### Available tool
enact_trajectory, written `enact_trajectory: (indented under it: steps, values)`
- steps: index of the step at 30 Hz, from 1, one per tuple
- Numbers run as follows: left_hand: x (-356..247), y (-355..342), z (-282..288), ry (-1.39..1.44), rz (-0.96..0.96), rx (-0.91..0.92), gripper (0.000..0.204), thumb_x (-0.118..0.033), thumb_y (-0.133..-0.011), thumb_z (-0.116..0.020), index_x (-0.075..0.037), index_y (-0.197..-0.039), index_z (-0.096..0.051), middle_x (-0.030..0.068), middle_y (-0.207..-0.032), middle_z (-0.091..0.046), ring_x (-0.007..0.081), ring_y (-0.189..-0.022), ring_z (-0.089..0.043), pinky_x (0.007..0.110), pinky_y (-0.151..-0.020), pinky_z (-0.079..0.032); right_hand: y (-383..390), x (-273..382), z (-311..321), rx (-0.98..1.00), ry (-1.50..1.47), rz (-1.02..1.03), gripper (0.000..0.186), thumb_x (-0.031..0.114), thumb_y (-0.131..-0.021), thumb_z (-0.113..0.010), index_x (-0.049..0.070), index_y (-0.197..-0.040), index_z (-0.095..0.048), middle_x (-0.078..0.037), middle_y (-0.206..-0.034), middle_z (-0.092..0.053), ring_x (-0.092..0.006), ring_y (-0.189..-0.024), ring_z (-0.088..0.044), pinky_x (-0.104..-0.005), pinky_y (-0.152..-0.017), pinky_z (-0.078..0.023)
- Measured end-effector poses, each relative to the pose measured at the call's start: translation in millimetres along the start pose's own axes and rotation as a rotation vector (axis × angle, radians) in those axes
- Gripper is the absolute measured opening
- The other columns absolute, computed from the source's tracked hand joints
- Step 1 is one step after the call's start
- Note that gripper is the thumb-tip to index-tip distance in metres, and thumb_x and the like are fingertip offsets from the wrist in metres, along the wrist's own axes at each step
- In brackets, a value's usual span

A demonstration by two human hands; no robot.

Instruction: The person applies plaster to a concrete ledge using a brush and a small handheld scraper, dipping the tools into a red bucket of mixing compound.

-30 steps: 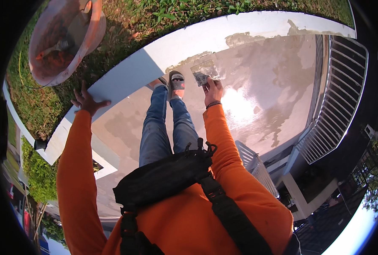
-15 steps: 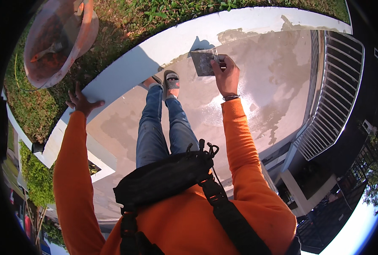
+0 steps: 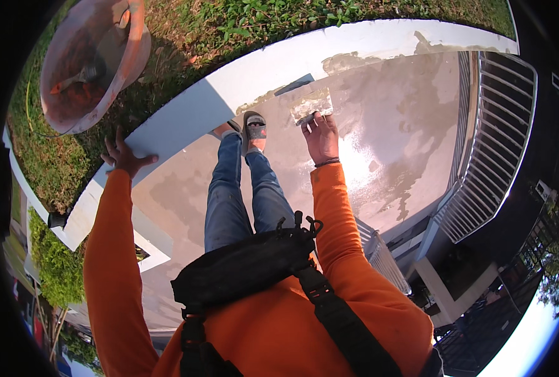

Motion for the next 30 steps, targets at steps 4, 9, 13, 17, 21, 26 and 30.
enact_trajectory:
  steps: [4, 9, 13, 17, 21, 26, 30]
  values:
    - [-1, -2, -2, -0.001, -0.008, -0.007, 0.143, -0.050, -0.036, -0.092, -0.045, -0.146, -0.002, 0.0067, -0.157, 0.009, 0.0436, -0.142, 0.008, 0.076, -0.100, -0.019, -22, -45, -3, 0.143, -0.176, -0.093, 0.008, 0.010, -0.089, -0.062, 0.014, -0.093, -0.056, 0.002, -0.097, -0.060, -0.0157, -0.093, -0.055, -0.0374, -0.087, -0.046]
    - [-3, -3, -4, -0.002, -0.014, -0.010, 0.143, -0.050, -0.036, -0.092, -0.045, -0.146, -0.001, 0.0084, -0.157, 0.009, 0.0439, -0.142, 0.009, 0.076, -0.099, -0.019, -39, -59, -34, 0.261, -0.244, -0.113, 0.012, 0.011, -0.090, -0.060, 0.014, -0.101, -0.056, 0.000, -0.104, -0.059, -0.0174, -0.101, -0.054, -0.0392, -0.089, -0.046]
    - [-2, -3, -3, 0.007, -0.026, -0.017, 0.143, -0.050, -0.036, -0.092, -0.045, -0.146, 0.000, 0.0088, -0.157, 0.009, 0.0438, -0.142, 0.009, 0.076, -0.099, -0.019, -48, -64, -49, 0.287, -0.274, -0.114, 0.025, 0.012, -0.091, -0.059, 0.014, -0.115, -0.053, -0.001, -0.112, -0.057, -0.0186, -0.107, -0.053, -0.0405, -0.090, -0.045]
    - [1, -3, -4, 0.007, -0.016, -0.015, 0.144, -0.049, -0.036, -0.092, -0.046, -0.146, 0.000, 0.0080, -0.157, 0.009, 0.0432, -0.142, 0.009, 0.077, -0.099, -0.019, -56, -72, -51, 0.243, -0.279, -0.129, 0.018, 0.010, -0.090, -0.058, 0.014, -0.107, -0.052, -0.001, -0.107, -0.057, -0.0184, -0.101, -0.052, -0.0431, -0.090, -0.044]
    - [-1, -6, -4, 0.012, -0.028, -0.019, 0.144, -0.048, -0.036, -0.093, -0.045, -0.146, 0.000, 0.0071, -0.157, 0.008, 0.0430, -0.142, 0.009, 0.077, -0.099, -0.019, -74, -86, -31, 0.113, -0.281, -0.154, 0.010, 0.007, -0.089, -0.055, 0.012, -0.094, -0.048, -0.002, -0.095, -0.055, -0.0180, -0.093, -0.050, -0.0465, -0.090, -0.043]
    - [-4, -5, -3, 0.008, -0.030, -0.015, 0.145, -0.047, -0.036, -0.093, -0.045, -0.146, 0.001, 0.0069, -0.157, 0.009, 0.0427, -0.142, 0.010, 0.077, -0.099, -0.019, -59, -100, 24, -0.161, -0.153, -0.211, 0.009, 0.005, -0.090, -0.051, 0.012, -0.091, -0.047, -0.002, -0.090, -0.055, -0.0180, -0.093, -0.051, -0.0450, -0.089, -0.043]
    - [3, -7, -8, -0.004, -0.019, -0.016, 0.145, -0.048, -0.036, -0.093, -0.045, -0.146, 0.001, 0.0080, -0.157, 0.008, 0.0441, -0.142, 0.009, 0.077, -0.097, -0.020, -25, -77, 16, -0.037, -0.229, -0.137, 0.011, 0.004, -0.089, -0.052, 0.013, -0.094, -0.047, -0.001, -0.093, -0.055, -0.0167, -0.089, -0.053, -0.0417, -0.089, -0.043]
Point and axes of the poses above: each hand's wrist, its own y-axis away from the middle knuckle, its own z-axis out of the back of the hand, x = y × z, the point moved 10 cm from there along -y, towards the middle knuckle
